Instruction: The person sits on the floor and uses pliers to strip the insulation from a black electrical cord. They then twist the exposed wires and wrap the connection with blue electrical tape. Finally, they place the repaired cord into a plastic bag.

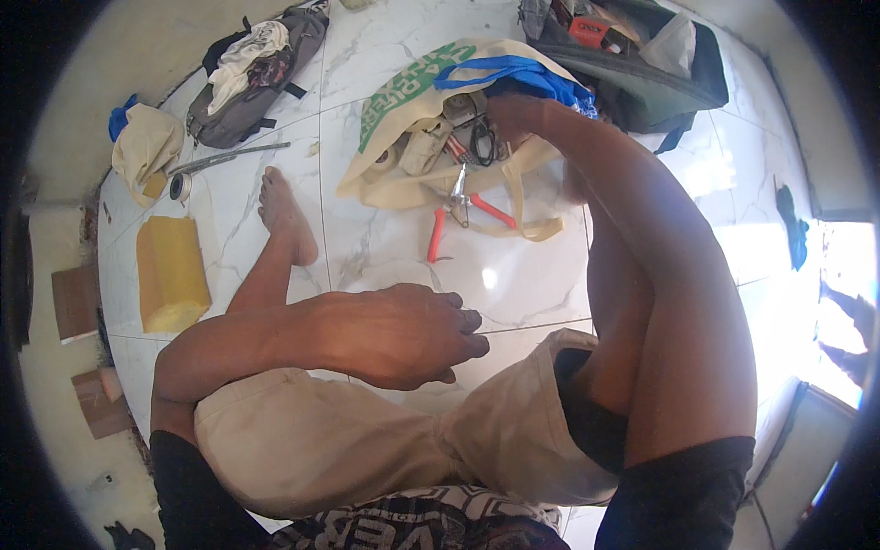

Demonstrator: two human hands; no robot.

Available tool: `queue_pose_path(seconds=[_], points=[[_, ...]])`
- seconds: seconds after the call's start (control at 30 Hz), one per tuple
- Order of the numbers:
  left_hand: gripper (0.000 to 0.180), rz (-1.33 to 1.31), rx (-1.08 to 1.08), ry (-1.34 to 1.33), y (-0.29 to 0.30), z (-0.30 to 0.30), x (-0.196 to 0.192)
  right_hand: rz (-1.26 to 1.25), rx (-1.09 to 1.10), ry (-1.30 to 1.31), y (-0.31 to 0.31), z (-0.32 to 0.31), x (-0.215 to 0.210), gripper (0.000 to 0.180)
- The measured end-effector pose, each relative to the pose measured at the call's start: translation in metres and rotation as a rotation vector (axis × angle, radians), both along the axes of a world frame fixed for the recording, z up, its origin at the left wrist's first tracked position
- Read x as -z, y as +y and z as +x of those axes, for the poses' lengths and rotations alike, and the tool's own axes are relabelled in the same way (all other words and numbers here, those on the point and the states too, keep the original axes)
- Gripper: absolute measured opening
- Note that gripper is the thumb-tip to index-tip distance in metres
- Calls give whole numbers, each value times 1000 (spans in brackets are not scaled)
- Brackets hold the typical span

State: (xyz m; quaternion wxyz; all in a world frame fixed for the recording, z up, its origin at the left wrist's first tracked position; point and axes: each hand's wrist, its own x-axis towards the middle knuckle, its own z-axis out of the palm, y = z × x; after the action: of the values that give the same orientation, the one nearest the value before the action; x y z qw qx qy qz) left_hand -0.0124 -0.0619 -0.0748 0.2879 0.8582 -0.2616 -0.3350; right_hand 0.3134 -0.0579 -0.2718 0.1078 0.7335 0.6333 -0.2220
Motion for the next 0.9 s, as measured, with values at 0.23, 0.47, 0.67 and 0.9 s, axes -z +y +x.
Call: queue_pose_path(seconds=[0.23,0.47,0.67,0.9], points=[[31,29,4,-30,-3,1,6,10,-143,-10,16,3,7,23],[30,18,2,-29,-9,5,-4,30,183,298,15,3,5,44],[31,27,-8,-30,-3,0,-3,-161,58,106,23,-2,-13,70],[30,17,-13,-66,2,-4,-2,-63,110,158,18,11,-1,40]])
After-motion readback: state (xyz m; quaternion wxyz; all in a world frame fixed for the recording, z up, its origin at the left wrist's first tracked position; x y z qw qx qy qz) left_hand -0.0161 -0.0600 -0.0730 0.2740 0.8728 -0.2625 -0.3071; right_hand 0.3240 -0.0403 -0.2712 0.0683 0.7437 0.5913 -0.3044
